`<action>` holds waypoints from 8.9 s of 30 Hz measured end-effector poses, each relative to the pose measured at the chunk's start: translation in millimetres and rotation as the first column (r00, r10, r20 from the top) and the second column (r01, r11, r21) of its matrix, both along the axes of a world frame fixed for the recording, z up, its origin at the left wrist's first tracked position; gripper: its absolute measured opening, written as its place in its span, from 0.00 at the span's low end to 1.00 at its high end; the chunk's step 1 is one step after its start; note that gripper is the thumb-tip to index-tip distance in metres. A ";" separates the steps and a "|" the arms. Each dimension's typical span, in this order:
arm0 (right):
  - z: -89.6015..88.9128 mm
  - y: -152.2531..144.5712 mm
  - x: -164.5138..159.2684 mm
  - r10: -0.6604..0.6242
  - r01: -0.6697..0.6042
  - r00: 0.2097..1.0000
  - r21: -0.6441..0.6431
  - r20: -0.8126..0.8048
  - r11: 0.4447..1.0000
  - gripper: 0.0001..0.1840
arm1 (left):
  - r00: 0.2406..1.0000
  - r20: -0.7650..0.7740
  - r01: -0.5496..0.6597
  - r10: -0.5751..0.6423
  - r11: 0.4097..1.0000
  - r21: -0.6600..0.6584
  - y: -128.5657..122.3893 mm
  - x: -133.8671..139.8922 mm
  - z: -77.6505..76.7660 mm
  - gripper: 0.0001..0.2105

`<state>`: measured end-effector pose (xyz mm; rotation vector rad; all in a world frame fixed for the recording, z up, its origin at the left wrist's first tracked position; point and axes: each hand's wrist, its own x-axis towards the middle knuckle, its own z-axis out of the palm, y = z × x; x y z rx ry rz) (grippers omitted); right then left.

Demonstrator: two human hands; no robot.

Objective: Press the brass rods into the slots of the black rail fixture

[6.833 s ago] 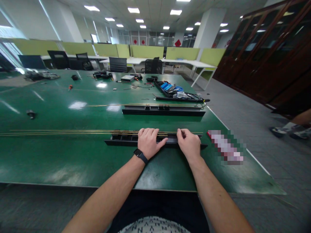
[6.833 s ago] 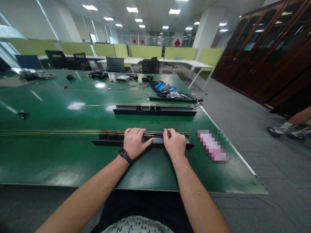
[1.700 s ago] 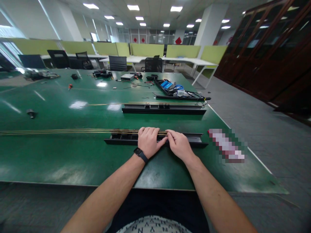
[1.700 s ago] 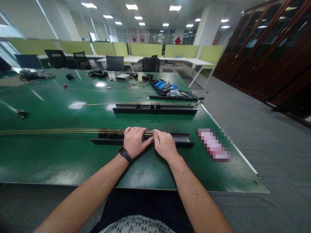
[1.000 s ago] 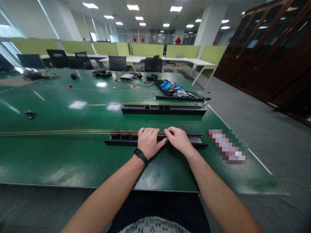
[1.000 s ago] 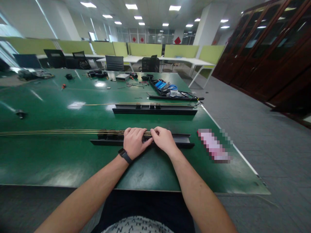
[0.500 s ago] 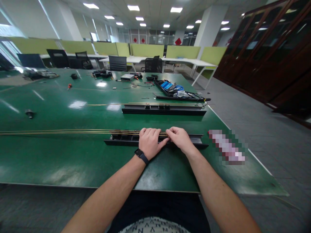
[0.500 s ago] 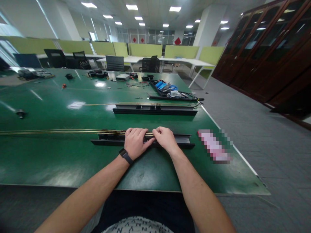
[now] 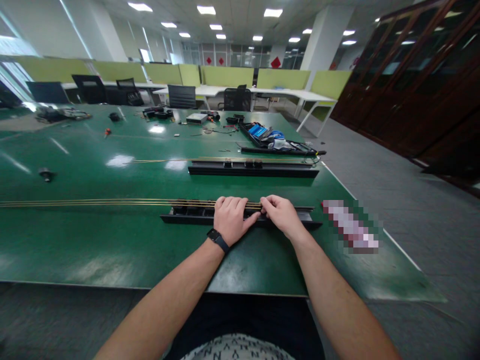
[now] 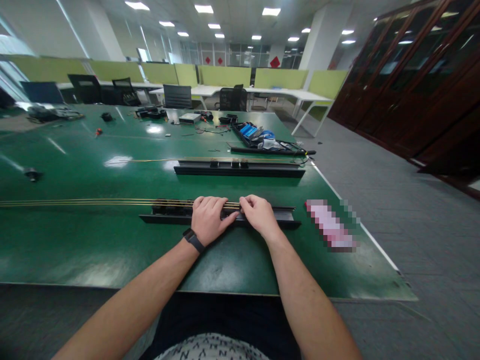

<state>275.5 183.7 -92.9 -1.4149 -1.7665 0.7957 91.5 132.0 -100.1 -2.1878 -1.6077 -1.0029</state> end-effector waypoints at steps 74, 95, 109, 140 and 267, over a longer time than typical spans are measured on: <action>0.9 -17.4 -5.4 -0.038 -0.047 0.980 0.416 0.195 0.908 0.13 | 1.000 0.002 -0.003 0.003 1.000 0.011 -0.4 -0.8 0.2 0.20; 0.5 -19.7 -5.7 -0.043 -0.048 0.976 0.405 0.213 0.913 0.13 | 1.000 0.000 -0.006 0.006 1.000 0.001 -0.9 -0.3 0.3 0.20; -2.7 -18.0 -6.9 -0.038 -0.050 0.975 0.381 0.220 0.923 0.14 | 1.000 0.016 -0.010 0.010 1.000 -0.002 -0.9 0.1 0.3 0.19; -3.9 -14.3 -2.0 -0.133 -0.017 0.948 0.461 0.290 0.887 0.16 | 1.000 0.014 -0.003 0.003 1.000 -0.005 -1.4 -0.6 0.8 0.20; 1.6 -25.6 -3.0 -0.368 0.079 0.812 0.540 0.453 0.838 0.18 | 1.000 0.010 -0.001 0.001 1.000 0.003 -1.4 -0.9 0.3 0.20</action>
